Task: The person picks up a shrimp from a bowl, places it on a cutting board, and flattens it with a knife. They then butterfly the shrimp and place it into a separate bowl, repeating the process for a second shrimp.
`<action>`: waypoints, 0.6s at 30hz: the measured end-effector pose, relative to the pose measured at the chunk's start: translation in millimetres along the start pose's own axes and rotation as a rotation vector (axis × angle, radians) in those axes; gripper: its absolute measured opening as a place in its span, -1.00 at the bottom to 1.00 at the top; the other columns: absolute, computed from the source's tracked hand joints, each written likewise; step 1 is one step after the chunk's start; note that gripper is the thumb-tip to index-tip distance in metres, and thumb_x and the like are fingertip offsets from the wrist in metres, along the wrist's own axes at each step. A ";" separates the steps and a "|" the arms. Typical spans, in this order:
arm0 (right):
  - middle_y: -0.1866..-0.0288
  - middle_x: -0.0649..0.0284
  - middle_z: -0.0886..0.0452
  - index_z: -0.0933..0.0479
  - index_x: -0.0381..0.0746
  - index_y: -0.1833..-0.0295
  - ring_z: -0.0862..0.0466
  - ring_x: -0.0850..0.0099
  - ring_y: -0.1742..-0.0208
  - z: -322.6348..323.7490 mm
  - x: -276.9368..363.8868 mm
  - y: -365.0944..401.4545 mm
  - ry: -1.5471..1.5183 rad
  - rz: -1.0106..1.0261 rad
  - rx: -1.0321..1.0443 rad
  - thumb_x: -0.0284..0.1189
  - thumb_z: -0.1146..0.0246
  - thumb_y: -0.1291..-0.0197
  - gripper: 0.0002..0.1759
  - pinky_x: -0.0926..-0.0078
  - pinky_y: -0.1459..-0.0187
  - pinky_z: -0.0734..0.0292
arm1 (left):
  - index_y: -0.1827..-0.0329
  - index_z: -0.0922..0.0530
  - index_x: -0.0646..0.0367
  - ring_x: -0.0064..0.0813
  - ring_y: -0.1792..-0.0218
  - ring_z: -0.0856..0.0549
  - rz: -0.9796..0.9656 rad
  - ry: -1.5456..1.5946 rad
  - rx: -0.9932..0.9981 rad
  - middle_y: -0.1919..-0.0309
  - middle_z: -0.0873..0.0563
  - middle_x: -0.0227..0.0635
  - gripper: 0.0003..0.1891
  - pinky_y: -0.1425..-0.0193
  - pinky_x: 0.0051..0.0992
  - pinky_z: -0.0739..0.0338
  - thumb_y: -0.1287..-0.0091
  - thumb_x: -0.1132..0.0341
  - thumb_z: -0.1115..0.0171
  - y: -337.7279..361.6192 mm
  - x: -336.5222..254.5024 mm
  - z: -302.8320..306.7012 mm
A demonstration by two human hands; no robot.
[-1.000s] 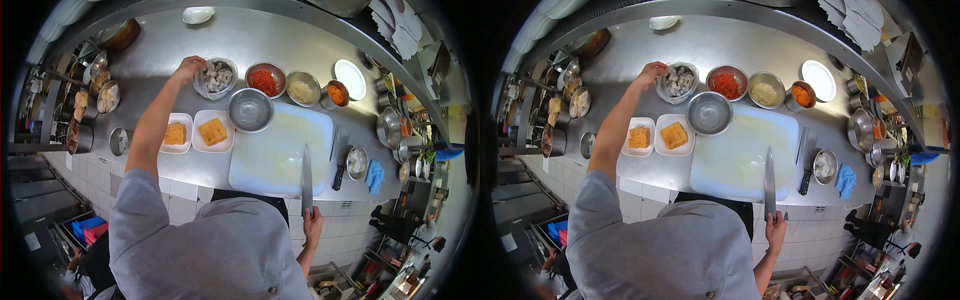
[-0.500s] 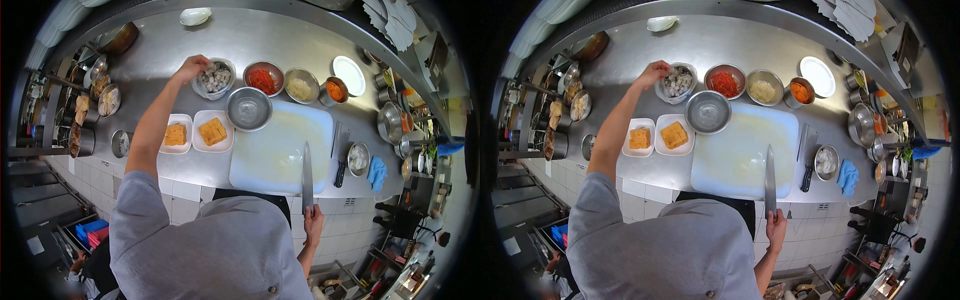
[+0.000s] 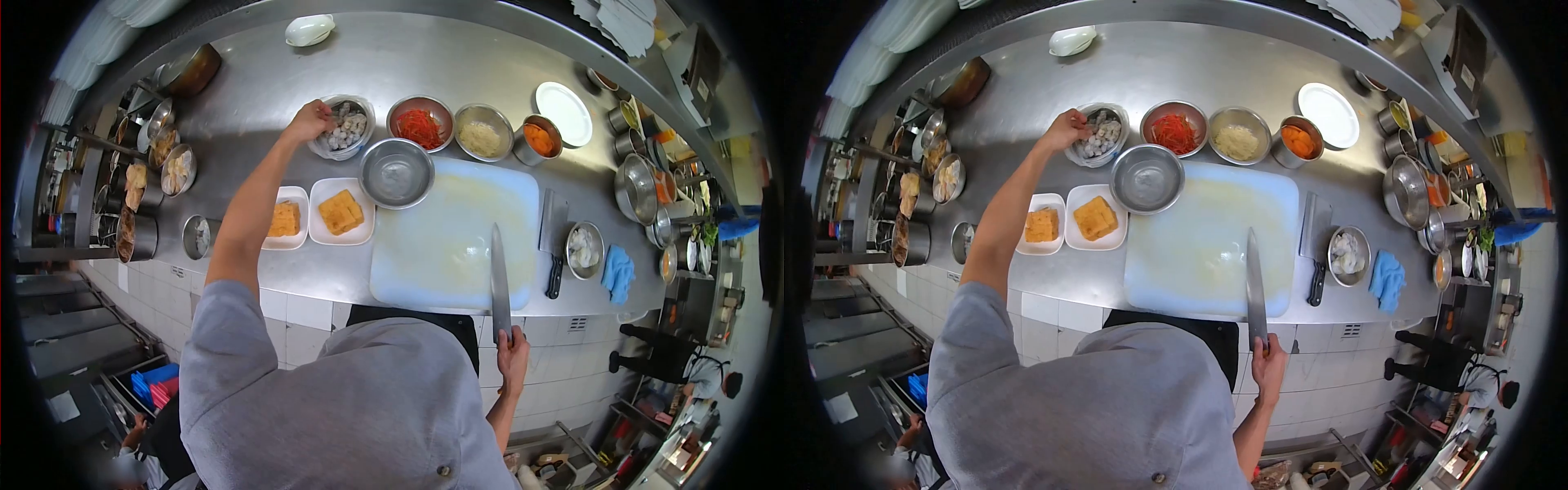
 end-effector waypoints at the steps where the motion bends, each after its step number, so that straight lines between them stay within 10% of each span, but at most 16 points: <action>1: 0.51 -0.04 -0.61 -0.53 -0.37 0.15 -0.55 0.15 0.53 3.0 4.2 -0.6 0.007 0.008 0.007 -0.33 -0.30 -0.52 -0.71 0.16 0.37 -0.49 | -0.12 -0.60 0.27 -0.29 0.07 -0.78 0.003 0.008 0.000 0.09 -0.80 -0.17 -0.51 -0.06 -0.31 -0.69 -0.16 0.33 -0.59 2.9 0.0 -0.1; 9: 0.49 0.02 -0.65 -0.57 -0.37 0.13 -0.58 0.23 0.51 19.2 3.5 -7.1 -0.071 0.002 0.060 -0.33 -0.31 -0.53 -0.73 0.23 0.35 -0.51 | -0.24 -0.59 0.09 -0.59 0.16 -0.67 0.254 0.593 -0.085 0.10 -0.76 -0.40 -0.73 0.10 -0.50 -0.57 -0.52 0.39 -0.30 23.2 -22.6 5.5; 18: 0.46 0.00 -0.68 -0.59 -0.36 0.12 -0.65 0.21 0.49 46.4 -17.9 -14.5 -0.069 0.099 0.110 -0.35 -0.31 -0.52 -0.75 0.24 0.33 -0.55 | -0.18 -0.62 0.09 -0.45 -0.08 -0.79 0.060 0.927 0.028 -0.01 -0.79 -0.38 -0.81 -0.14 -0.41 -0.65 -0.57 0.37 -0.26 56.3 -109.1 -17.3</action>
Point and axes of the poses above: each hand's wrist, its own y-axis away from the middle knuckle, its own z-axis out of the back of the hand, x = y × z, the point moved 4 cm from there along -y, towards the middle knuckle
